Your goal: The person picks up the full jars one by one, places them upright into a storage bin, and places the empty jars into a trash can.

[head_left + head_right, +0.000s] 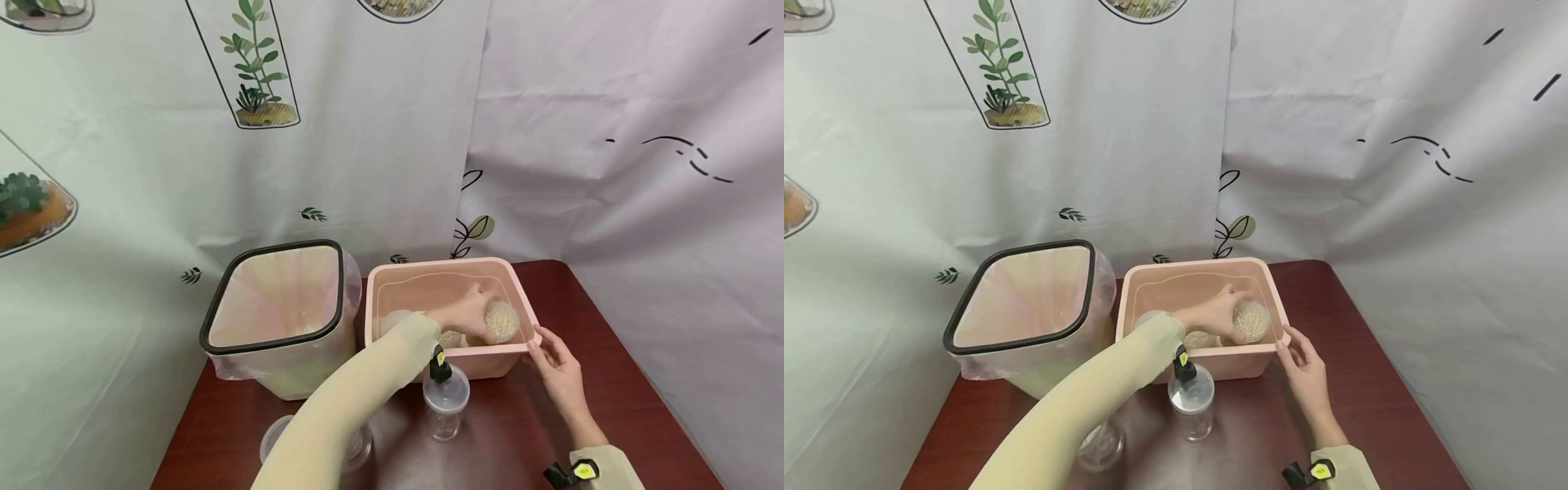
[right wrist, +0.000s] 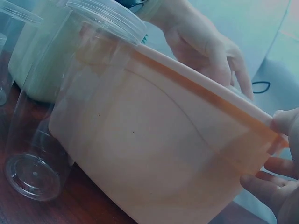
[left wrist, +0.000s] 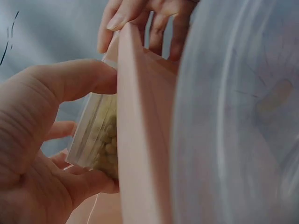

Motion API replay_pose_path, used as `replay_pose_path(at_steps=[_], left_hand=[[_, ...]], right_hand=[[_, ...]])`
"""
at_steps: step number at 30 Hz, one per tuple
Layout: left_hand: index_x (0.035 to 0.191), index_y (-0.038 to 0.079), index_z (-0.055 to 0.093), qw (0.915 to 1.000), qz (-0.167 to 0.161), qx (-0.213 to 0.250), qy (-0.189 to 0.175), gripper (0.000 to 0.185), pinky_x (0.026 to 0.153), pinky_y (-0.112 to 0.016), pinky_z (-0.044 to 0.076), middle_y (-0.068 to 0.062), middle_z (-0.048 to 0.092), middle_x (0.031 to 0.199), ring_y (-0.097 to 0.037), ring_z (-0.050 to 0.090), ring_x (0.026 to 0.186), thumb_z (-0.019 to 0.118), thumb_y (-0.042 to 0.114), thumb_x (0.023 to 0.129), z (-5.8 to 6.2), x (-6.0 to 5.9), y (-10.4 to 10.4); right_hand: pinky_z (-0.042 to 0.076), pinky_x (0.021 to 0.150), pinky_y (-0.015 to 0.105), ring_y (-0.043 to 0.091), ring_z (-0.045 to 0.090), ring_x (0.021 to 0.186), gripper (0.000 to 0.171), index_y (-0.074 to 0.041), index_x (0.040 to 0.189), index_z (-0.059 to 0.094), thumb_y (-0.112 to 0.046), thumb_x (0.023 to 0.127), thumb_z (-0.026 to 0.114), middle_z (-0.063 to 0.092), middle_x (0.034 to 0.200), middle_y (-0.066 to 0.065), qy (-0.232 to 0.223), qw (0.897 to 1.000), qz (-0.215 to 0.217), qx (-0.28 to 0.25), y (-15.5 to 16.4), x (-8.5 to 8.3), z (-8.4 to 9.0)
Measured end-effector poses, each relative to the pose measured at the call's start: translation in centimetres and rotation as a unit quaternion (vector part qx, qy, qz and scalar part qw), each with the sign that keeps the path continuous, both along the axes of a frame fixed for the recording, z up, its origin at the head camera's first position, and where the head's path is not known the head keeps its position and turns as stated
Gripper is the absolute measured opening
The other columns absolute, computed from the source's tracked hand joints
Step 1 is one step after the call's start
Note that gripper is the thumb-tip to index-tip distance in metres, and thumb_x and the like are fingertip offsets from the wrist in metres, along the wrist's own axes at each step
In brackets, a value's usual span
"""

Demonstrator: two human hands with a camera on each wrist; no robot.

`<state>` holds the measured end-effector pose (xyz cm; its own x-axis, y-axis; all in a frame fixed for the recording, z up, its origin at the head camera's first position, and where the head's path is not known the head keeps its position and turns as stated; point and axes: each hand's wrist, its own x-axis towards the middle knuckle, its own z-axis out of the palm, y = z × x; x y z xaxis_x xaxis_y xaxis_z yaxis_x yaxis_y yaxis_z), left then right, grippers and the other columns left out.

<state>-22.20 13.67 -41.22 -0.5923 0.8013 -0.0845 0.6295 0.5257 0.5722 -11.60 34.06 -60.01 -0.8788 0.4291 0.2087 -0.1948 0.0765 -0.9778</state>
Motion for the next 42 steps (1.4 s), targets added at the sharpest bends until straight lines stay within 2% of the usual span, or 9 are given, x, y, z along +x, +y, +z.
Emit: replay_pose_path(at_steps=[5,14,18,22,27,33,34,39,42], left_hand=[[0.13,0.005,0.044,0.9998,0.009,-0.018,0.006,0.084,0.078,-0.017,0.04,-0.002,0.045,0.107,-0.011,0.043,0.096,0.085,0.022,0.059,-0.2,0.0,0.3],[0.101,0.006,0.051,0.9957,0.077,-0.052,-0.005,0.06,0.077,-0.021,0.041,0.001,0.048,0.09,-0.017,0.04,0.096,0.087,0.027,0.058,-1.4,-0.3,0.8],[0.103,0.005,0.051,0.9931,0.089,-0.076,-0.005,0.059,0.076,-0.02,0.042,-0.001,0.05,0.091,-0.018,0.042,0.095,0.086,0.024,0.06,-2.1,-0.1,1.0],[0.114,0.002,0.052,0.9934,0.073,-0.089,-0.005,0.063,0.078,-0.019,0.04,-0.003,0.056,0.098,-0.017,0.044,0.096,0.085,0.02,0.063,-2.6,0.1,1.1],[0.123,0.003,0.053,0.9937,0.075,-0.077,-0.031,0.065,0.088,-0.021,0.039,-0.007,0.057,0.115,-0.018,0.047,0.108,0.082,0.017,0.066,-2.0,0.1,0.8],[0.123,0.003,0.053,0.9942,0.085,-0.02,-0.063,0.063,0.089,-0.022,0.04,-0.011,0.057,0.119,-0.017,0.052,0.108,0.081,0.019,0.069,-1.4,0.1,0.2],[0.122,0.003,0.054,0.9942,0.086,-0.013,-0.063,0.061,0.089,-0.022,0.041,-0.012,0.057,0.118,-0.017,0.053,0.107,0.08,0.019,0.07,-1.3,0.1,0.2],[0.121,0.004,0.056,0.9933,0.105,0.011,-0.048,0.054,0.09,-0.022,0.04,-0.01,0.059,0.118,-0.019,0.052,0.11,0.077,0.017,0.073,-0.8,0.1,0.2],[0.12,0.006,0.057,0.9921,0.116,0.024,-0.041,0.051,0.089,-0.022,0.04,-0.006,0.06,0.115,-0.018,0.052,0.109,0.076,0.019,0.074,-0.5,0.1,0.0]], right_hand=[[0.052,0.07,0.029,0.017,0.062,0.099,0.046,-0.021,0.132,0.052,-0.023,0.088,0.065,0.053,0.121,0.013,0.004,1.0,0.001,0.011,-0.3,0.1,0.2],[0.052,0.07,0.03,0.019,0.062,0.099,0.046,-0.024,0.131,0.053,-0.024,0.087,0.065,0.053,0.119,0.011,0.003,1.0,-0.002,0.004,0.0,0.1,-0.3],[0.053,0.07,0.03,0.019,0.063,0.097,0.046,-0.024,0.131,0.053,-0.024,0.087,0.065,0.054,0.117,0.01,0.004,1.0,-0.006,0.012,0.0,0.3,-0.4],[0.053,0.07,0.029,0.018,0.063,0.096,0.046,-0.025,0.132,0.052,-0.025,0.087,0.065,0.054,0.117,0.01,-0.004,1.0,-0.008,0.022,-0.1,0.4,-0.3],[0.052,0.071,0.029,0.019,0.062,0.099,0.047,-0.023,0.133,0.051,-0.023,0.088,0.064,0.053,0.118,0.012,0.0,1.0,0.001,0.017,0.1,0.1,-0.4],[0.052,0.07,0.029,0.016,0.063,0.097,0.048,-0.019,0.134,0.051,-0.019,0.088,0.065,0.053,0.116,0.014,0.014,1.0,0.012,0.003,0.2,0.1,-0.1],[0.052,0.071,0.029,0.017,0.063,0.097,0.046,-0.016,0.133,0.051,-0.017,0.088,0.064,0.054,0.115,0.015,0.031,0.999,0.031,-0.015,-0.3,0.6,1.0],[0.052,0.071,0.029,0.017,0.063,0.097,0.047,-0.014,0.133,0.051,-0.016,0.089,0.063,0.054,0.115,0.016,0.037,0.999,0.035,-0.019,-0.5,0.7,1.4],[0.052,0.07,0.028,0.015,0.063,0.096,0.047,-0.019,0.133,0.051,-0.02,0.088,0.064,0.054,0.116,0.014,0.013,1.0,0.009,0.01,-0.2,0.2,0.4]])
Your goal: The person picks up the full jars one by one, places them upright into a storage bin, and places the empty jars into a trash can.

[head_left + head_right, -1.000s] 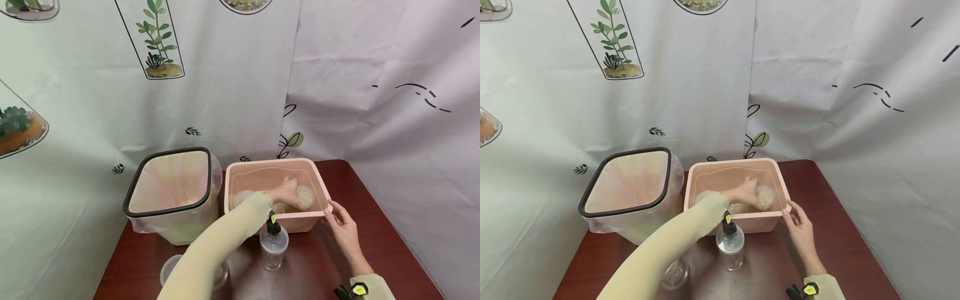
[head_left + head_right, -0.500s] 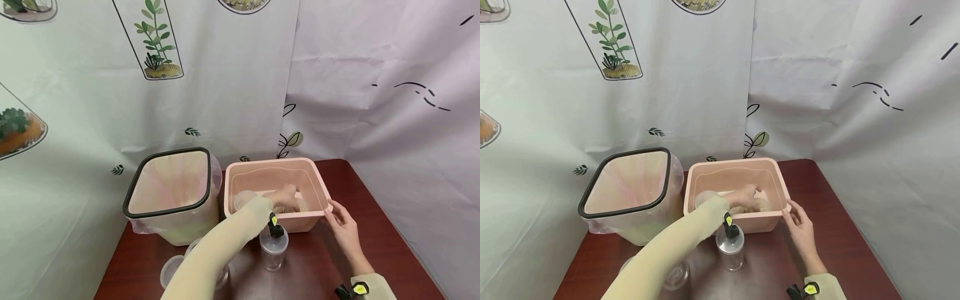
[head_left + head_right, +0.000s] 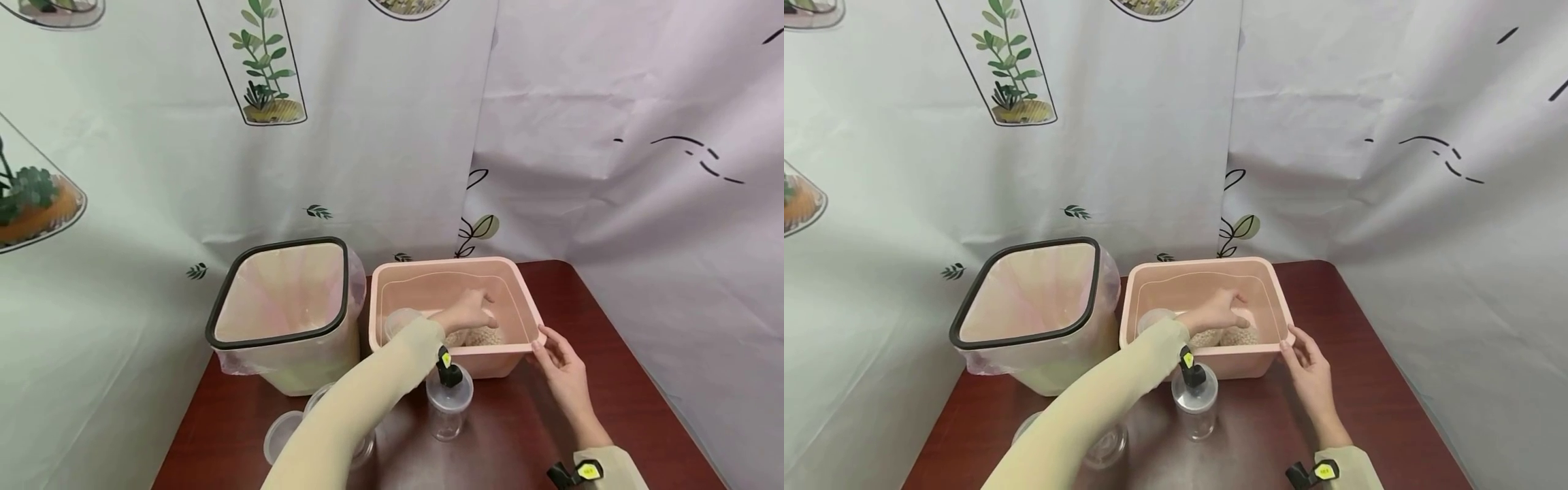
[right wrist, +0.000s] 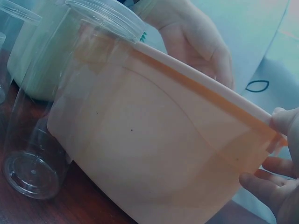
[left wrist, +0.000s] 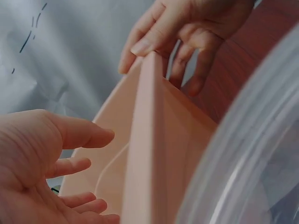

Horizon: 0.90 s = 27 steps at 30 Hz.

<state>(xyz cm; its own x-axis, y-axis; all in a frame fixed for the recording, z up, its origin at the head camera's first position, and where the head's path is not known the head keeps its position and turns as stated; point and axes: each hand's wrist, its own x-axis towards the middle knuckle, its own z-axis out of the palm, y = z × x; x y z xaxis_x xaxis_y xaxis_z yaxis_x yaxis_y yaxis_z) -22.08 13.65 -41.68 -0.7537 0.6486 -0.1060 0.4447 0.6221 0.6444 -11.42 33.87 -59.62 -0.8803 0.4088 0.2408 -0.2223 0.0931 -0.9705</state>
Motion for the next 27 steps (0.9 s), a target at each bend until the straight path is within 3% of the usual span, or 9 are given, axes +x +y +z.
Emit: replay_pose_path(at_steps=[4,9,11,14,17,21,24,27], left_hand=[[0.118,0.008,0.058,0.9997,0.007,0.022,-0.006,0.047,0.087,-0.021,0.041,-0.004,0.06,0.11,-0.016,0.053,0.106,0.075,0.02,0.075,0.5,0.1,-0.4],[0.118,0.005,0.058,0.9979,0.011,0.057,-0.029,0.045,0.088,-0.021,0.04,-0.009,0.059,0.117,-0.017,0.053,0.109,0.073,0.019,0.078,1.2,0.4,-1.2],[0.119,0.004,0.058,0.9964,0.015,0.075,-0.037,0.045,0.09,-0.023,0.04,-0.01,0.058,0.12,-0.02,0.052,0.112,0.072,0.019,0.079,1.5,0.7,-1.5],[0.12,0.005,0.057,0.9936,0.029,0.101,-0.041,0.044,0.094,-0.026,0.039,-0.01,0.056,0.123,-0.023,0.049,0.118,0.07,0.022,0.082,2.1,1.0,-2.0],[0.119,0.008,0.057,0.9922,0.051,0.111,-0.025,0.042,0.098,-0.029,0.035,-0.007,0.053,0.126,-0.022,0.044,0.122,0.069,0.027,0.083,2.7,1.4,-2.4],[0.12,0.012,0.058,0.9901,0.075,0.118,-0.012,0.042,0.101,-0.034,0.032,-0.005,0.049,0.13,-0.02,0.038,0.125,0.068,0.031,0.084,3.5,1.8,-3.1],[0.121,0.014,0.058,0.9879,0.083,0.13,-0.017,0.042,0.102,-0.037,0.032,-0.006,0.046,0.132,-0.021,0.037,0.127,0.068,0.032,0.084,4.1,2.1,-3.7],[0.122,0.014,0.057,0.9854,0.086,0.145,-0.02,0.042,0.102,-0.041,0.032,-0.009,0.042,0.136,-0.024,0.036,0.128,0.067,0.033,0.085,4.6,2.5,-4.4]], right_hand=[[0.052,0.07,0.029,0.018,0.063,0.095,0.047,-0.019,0.133,0.051,-0.02,0.088,0.064,0.054,0.117,0.016,-0.001,1.0,-0.004,-0.004,0.0,-0.1,-0.1],[0.052,0.07,0.029,0.018,0.063,0.095,0.047,-0.017,0.133,0.051,-0.017,0.088,0.064,0.055,0.116,0.016,0.006,1.0,-0.003,-0.007,0.0,-0.1,-0.2],[0.052,0.07,0.026,0.015,0.063,0.094,0.046,-0.018,0.133,0.052,-0.019,0.088,0.064,0.056,0.115,0.013,0.013,1.0,-0.006,0.018,-0.1,0.0,0.0],[0.05,0.073,0.018,0.01,0.06,0.098,0.044,-0.015,0.133,0.052,-0.017,0.09,0.062,0.058,0.117,0.01,0.015,0.998,-0.006,0.068,-0.8,0.9,2.1],[0.039,0.079,0.011,0.005,0.051,0.106,0.042,-0.016,0.133,0.052,-0.022,0.092,0.059,0.055,0.124,0.009,-0.014,0.989,-0.029,0.143,-2.7,2.4,6.3],[0.035,0.081,0.01,0.006,0.041,0.113,0.04,-0.009,0.13,0.054,-0.017,0.091,0.059,0.047,0.128,0.014,-0.028,0.98,-0.06,0.189,-5.0,3.9,10.7],[0.036,0.082,0.009,0.012,0.035,0.115,0.04,-0.004,0.126,0.057,-0.004,0.086,0.062,0.042,0.13,0.015,0.009,0.975,-0.08,0.206,-5.8,4.1,11.6],[0.029,0.089,0.013,0.022,0.03,0.119,0.046,-0.001,0.124,0.058,0.004,0.079,0.065,0.039,0.135,0.018,0.072,0.965,-0.093,0.235,-6.3,4.1,11.8]])
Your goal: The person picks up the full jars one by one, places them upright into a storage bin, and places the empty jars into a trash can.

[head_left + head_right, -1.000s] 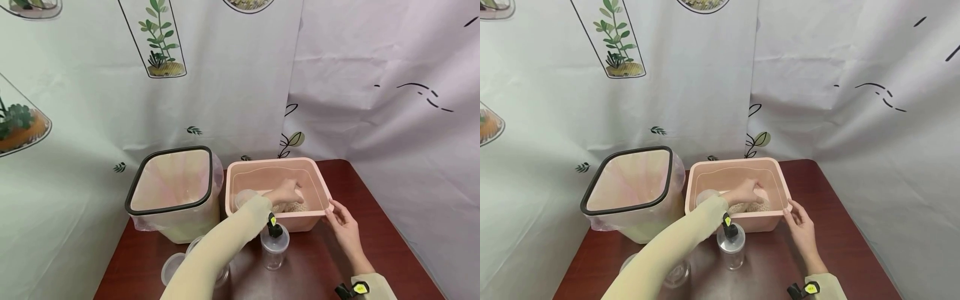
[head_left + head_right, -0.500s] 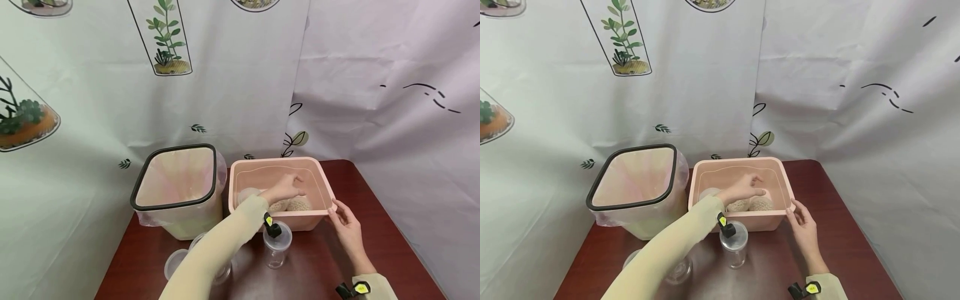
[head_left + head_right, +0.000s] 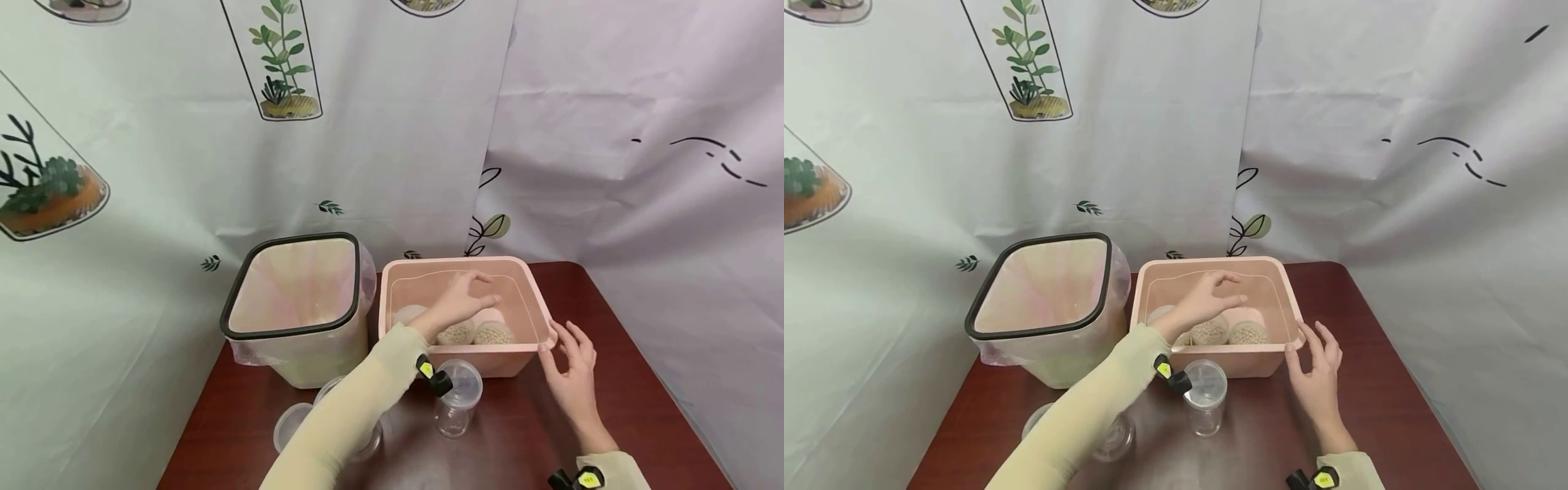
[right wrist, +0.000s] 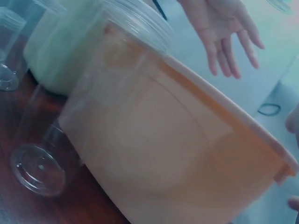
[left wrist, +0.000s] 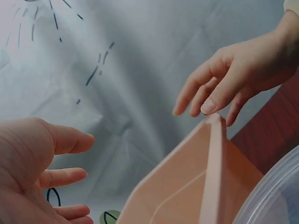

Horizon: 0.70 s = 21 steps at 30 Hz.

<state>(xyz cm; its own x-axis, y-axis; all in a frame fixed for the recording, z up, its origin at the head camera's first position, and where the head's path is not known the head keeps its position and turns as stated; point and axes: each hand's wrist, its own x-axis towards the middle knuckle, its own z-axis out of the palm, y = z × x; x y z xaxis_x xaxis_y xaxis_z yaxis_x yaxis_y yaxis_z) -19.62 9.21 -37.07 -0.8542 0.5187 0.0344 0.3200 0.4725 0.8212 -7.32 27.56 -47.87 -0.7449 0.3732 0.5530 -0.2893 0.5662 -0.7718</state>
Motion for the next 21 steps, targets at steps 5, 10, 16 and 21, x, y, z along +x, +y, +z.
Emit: replay_pose_path(at_steps=[5,10,16,21], left_hand=[[0.123,0.015,0.057,0.9998,-0.003,0.017,0.012,0.043,0.102,-0.044,0.031,-0.01,0.041,0.137,-0.025,0.036,0.128,0.065,0.035,0.086,0.8,0.8,-1.0],[0.12,0.019,0.058,0.9988,0.01,0.046,0.012,0.041,0.101,-0.043,0.032,-0.006,0.045,0.134,-0.021,0.039,0.126,0.067,0.037,0.084,1.5,1.6,-2.0],[0.119,0.018,0.058,0.9942,0.007,0.103,0.033,0.04,0.095,-0.039,0.038,-0.002,0.047,0.127,-0.015,0.044,0.117,0.067,0.035,0.084,2.2,2.6,-3.6],[0.122,0.017,0.057,0.9906,0.012,0.121,0.063,0.041,0.096,-0.041,0.038,-0.001,0.045,0.126,-0.015,0.044,0.115,0.066,0.034,0.085,2.7,3.7,-5.3]], right_hand=[[0.024,0.094,0.024,0.036,0.032,0.118,0.044,0.0,0.122,0.058,-0.006,0.079,0.066,0.042,0.133,0.025,0.118,0.991,0.014,0.065,-1.2,-0.2,0.6],[0.028,0.096,0.029,0.045,0.04,0.107,0.042,0.007,0.113,0.061,-0.027,0.088,0.06,0.049,0.121,0.031,0.232,0.967,0.02,0.099,-3.7,0.0,3.2],[0.031,0.097,0.029,0.043,0.044,0.106,0.043,0.011,0.109,0.06,-0.028,0.091,0.058,0.052,0.115,0.031,0.261,0.956,0.068,0.115,-5.9,0.9,5.3],[0.033,0.097,0.026,0.031,0.05,0.108,0.04,0.01,0.108,0.061,-0.027,0.092,0.058,0.056,0.108,0.029,0.261,0.95,0.113,0.125,-6.7,1.1,5.0]])
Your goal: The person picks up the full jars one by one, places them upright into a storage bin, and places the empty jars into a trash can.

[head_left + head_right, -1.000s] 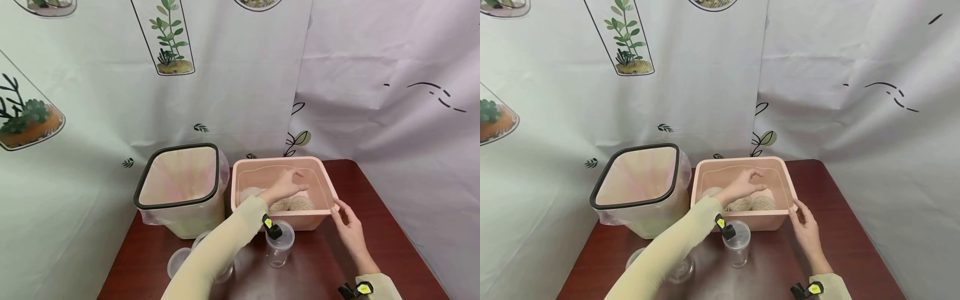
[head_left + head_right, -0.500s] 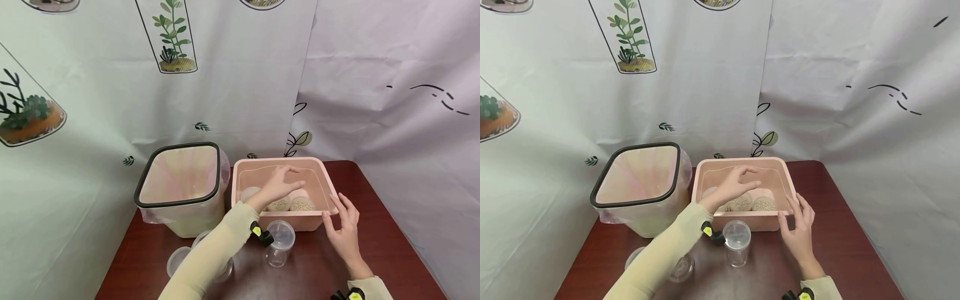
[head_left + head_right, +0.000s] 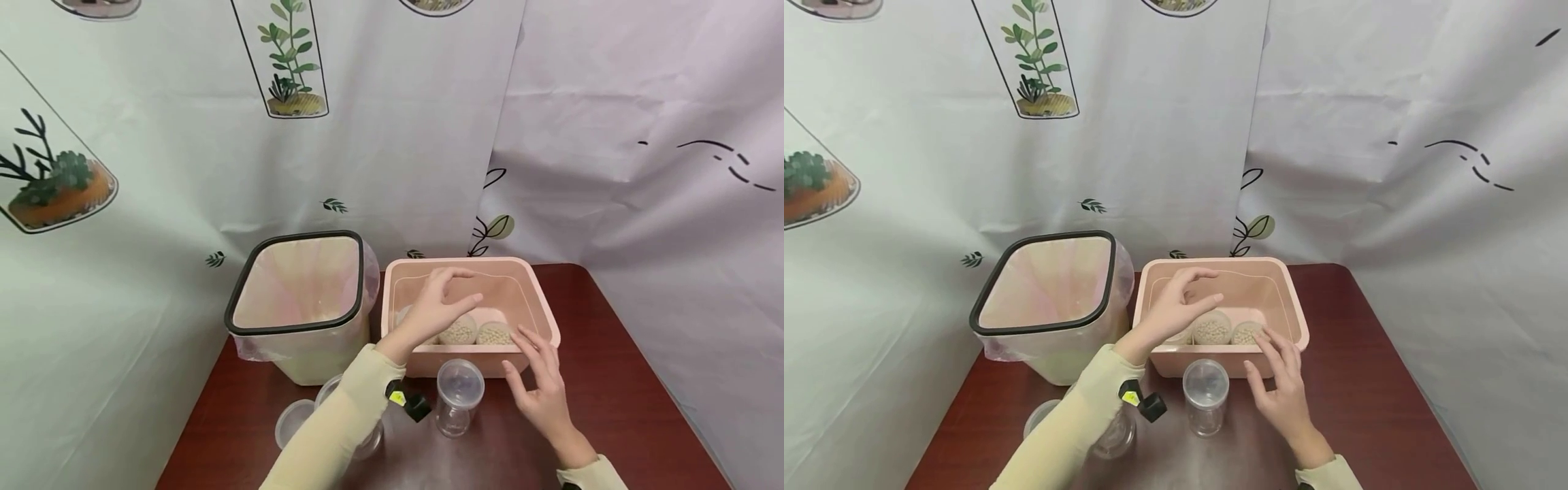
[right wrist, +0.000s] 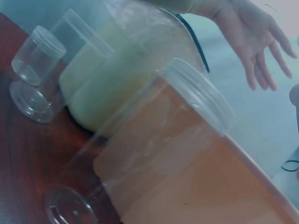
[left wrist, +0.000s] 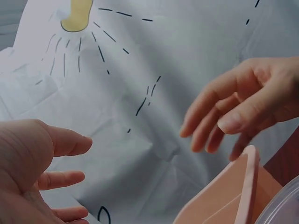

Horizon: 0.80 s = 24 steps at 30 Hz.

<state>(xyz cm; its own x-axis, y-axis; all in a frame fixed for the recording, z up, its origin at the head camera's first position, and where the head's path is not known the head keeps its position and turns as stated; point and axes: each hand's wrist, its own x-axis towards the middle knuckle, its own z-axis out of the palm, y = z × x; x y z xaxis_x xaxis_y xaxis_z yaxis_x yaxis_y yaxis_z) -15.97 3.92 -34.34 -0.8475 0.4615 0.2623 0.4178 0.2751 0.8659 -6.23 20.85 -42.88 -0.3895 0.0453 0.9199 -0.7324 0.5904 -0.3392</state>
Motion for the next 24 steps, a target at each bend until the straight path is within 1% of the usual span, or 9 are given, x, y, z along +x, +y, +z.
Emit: replay_pose_path(at_steps=[2,5,8,15,20,24], left_hand=[[0.123,0.016,0.056,0.9999,0.004,0.0,0.013,0.042,0.097,-0.041,0.037,-0.002,0.045,0.127,-0.016,0.044,0.116,0.066,0.034,0.086,0.2,0.5,-0.8],[0.124,0.014,0.055,0.9993,0.009,-0.005,0.036,0.043,0.098,-0.041,0.036,-0.003,0.044,0.127,-0.017,0.042,0.118,0.065,0.032,0.086,0.5,1.1,-2.0],[0.125,0.013,0.054,0.9976,0.011,-0.011,0.067,0.043,0.097,-0.042,0.036,-0.006,0.044,0.128,-0.018,0.039,0.121,0.066,0.029,0.086,0.6,1.7,-3.0],[0.124,0.014,0.054,0.9903,0.027,-0.026,0.134,0.045,0.101,-0.045,0.031,-0.01,0.039,0.134,-0.024,0.033,0.127,0.07,0.023,0.083,0.6,2.8,-5.2],[0.125,0.015,0.054,0.9818,0.047,-0.02,0.183,0.048,0.099,-0.05,0.028,-0.01,0.037,0.136,-0.03,0.029,0.128,0.073,0.021,0.08,0.9,3.7,-7.6],[0.126,0.015,0.053,0.9747,0.061,-0.015,0.214,0.05,0.101,-0.047,0.029,-0.008,0.035,0.138,-0.026,0.029,0.13,0.073,0.019,0.08,0.9,4.2,-9.7]], right_hand=[[0.036,0.096,0.025,0.029,0.052,0.106,0.039,0.01,0.106,0.062,-0.025,0.092,0.058,0.058,0.107,0.026,-0.003,1.0,0.022,0.011,-0.3,0.2,-0.2],[0.037,0.096,0.025,0.029,0.055,0.103,0.037,0.012,0.105,0.062,-0.023,0.092,0.058,0.06,0.107,0.022,-0.009,0.998,0.057,0.032,-0.7,0.5,-0.5],[0.037,0.096,0.024,0.032,0.055,0.1,0.037,0.012,0.107,0.062,-0.022,0.092,0.059,0.059,0.109,0.023,-0.013,0.995,0.084,0.051,-0.9,0.8,-1.0],[0.036,0.097,0.022,0.034,0.054,0.101,0.043,0.012,0.111,0.06,-0.025,0.089,0.063,0.056,0.111,0.026,-0.028,0.991,0.113,0.073,-1.4,1.3,-2.0],[0.037,0.096,0.021,0.035,0.054,0.103,0.046,0.012,0.112,0.059,-0.025,0.085,0.069,0.054,0.113,0.028,-0.044,0.987,0.138,0.075,-2.2,1.8,-2.3],[0.038,0.095,0.021,0.035,0.054,0.102,0.046,0.012,0.111,0.06,-0.023,0.082,0.071,0.054,0.115,0.028,-0.045,0.985,0.149,0.077,-2.7,1.7,-2.4]])
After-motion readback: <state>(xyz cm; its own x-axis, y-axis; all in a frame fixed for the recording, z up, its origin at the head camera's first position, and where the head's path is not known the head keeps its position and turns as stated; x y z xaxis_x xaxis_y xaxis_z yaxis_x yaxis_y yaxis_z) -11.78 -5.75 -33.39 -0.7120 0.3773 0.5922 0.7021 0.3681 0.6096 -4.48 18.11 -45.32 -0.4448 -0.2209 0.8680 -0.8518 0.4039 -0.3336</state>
